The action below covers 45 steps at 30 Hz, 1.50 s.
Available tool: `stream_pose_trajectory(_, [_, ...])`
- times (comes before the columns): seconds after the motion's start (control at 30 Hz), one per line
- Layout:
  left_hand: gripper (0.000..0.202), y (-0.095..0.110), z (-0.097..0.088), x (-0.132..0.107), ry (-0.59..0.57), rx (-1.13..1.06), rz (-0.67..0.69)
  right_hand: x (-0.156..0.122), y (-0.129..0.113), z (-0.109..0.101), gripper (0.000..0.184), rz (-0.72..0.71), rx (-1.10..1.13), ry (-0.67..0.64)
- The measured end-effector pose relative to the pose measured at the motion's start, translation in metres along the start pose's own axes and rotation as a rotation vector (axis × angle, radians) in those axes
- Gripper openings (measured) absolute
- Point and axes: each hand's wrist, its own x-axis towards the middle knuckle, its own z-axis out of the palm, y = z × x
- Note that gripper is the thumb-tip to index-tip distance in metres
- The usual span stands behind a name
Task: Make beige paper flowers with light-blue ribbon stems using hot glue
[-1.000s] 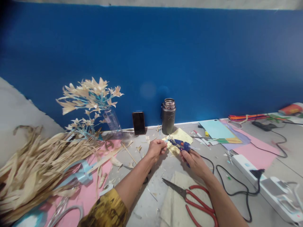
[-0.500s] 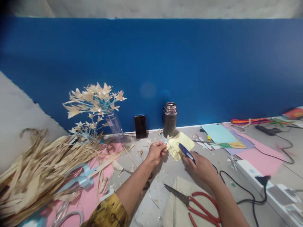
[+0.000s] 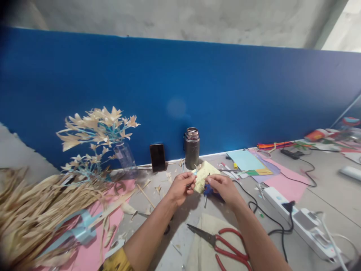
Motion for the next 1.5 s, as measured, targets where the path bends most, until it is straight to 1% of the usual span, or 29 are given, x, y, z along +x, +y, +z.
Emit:
stream_pose_trajectory(0.07, [0.039,0.002,0.004,-0.004,-0.05,-0.003,-0.018,0.004,-0.007,0.005,0.04,0.08,0.256,-0.026])
stream_pose_trajectory(0.13, [0.038,0.003,0.007,-0.008,-0.094,-0.012,-0.055,0.006,-0.009,0.009,0.041,0.112,0.454,-0.083])
stream_pose_trajectory(0.23, [0.033,0.003,0.01,-0.01,-0.151,-0.034,-0.118,0.006,-0.007,0.015,0.035,0.094,0.618,-0.172])
stream_pose_trajectory(0.3, [0.029,0.001,0.01,-0.011,-0.174,-0.05,-0.155,0.005,-0.006,0.017,0.033,0.076,0.669,-0.214])
stream_pose_trajectory(0.37, [0.025,0.0,0.011,-0.011,-0.189,-0.057,-0.193,0.003,-0.005,0.017,0.034,0.071,0.694,-0.224])
stream_pose_trajectory(0.5, [0.022,-0.001,0.011,-0.011,-0.218,-0.05,-0.259,0.001,-0.006,0.016,0.034,0.077,0.709,-0.178])
stream_pose_trajectory(0.6, [0.025,-0.004,0.012,-0.011,-0.214,-0.019,-0.255,0.0,-0.006,0.017,0.031,0.057,0.706,-0.146])
stream_pose_trajectory(0.7, [0.031,-0.009,0.015,-0.011,-0.157,0.054,-0.171,0.0,-0.004,0.019,0.031,0.036,0.698,-0.097])
stream_pose_trajectory(0.8, [0.034,-0.016,0.019,-0.012,-0.04,0.176,0.007,0.0,-0.001,0.022,0.032,0.009,0.698,0.009])
stream_pose_trajectory(0.93, [0.024,-0.021,0.025,-0.014,0.091,0.428,0.243,0.0,0.001,0.027,0.032,-0.005,0.702,0.173])
stream_pose_trajectory(1.0, [0.02,-0.022,0.027,-0.015,0.117,0.511,0.327,-0.001,0.001,0.029,0.032,0.003,0.702,0.203])
stream_pose_trajectory(1.03, [0.02,-0.022,0.027,-0.015,0.119,0.513,0.335,-0.002,0.001,0.029,0.031,0.006,0.701,0.204])
stream_pose_trajectory(1.07, [0.021,-0.021,0.027,-0.016,0.111,0.479,0.31,-0.003,0.0,0.029,0.03,0.012,0.705,0.192])
stream_pose_trajectory(1.13, [0.025,-0.02,0.026,-0.016,0.07,0.34,0.179,-0.005,0.0,0.026,0.028,0.037,0.731,0.126])
stream_pose_trajectory(1.2, [0.033,-0.019,0.025,-0.016,0.012,0.189,0.047,-0.008,0.0,0.023,0.033,0.069,0.763,0.039])
stream_pose_trajectory(1.27, [0.039,-0.017,0.025,-0.017,-0.049,0.104,-0.028,-0.009,0.0,0.02,0.039,0.077,0.774,-0.039])
stream_pose_trajectory(1.37, [0.041,-0.016,0.025,-0.018,-0.103,0.052,-0.078,-0.01,0.001,0.018,0.04,0.044,0.746,-0.07])
stream_pose_trajectory(1.5, [0.042,-0.016,0.025,-0.019,-0.118,0.102,-0.071,-0.01,-0.001,0.017,0.035,0.001,0.727,-0.011])
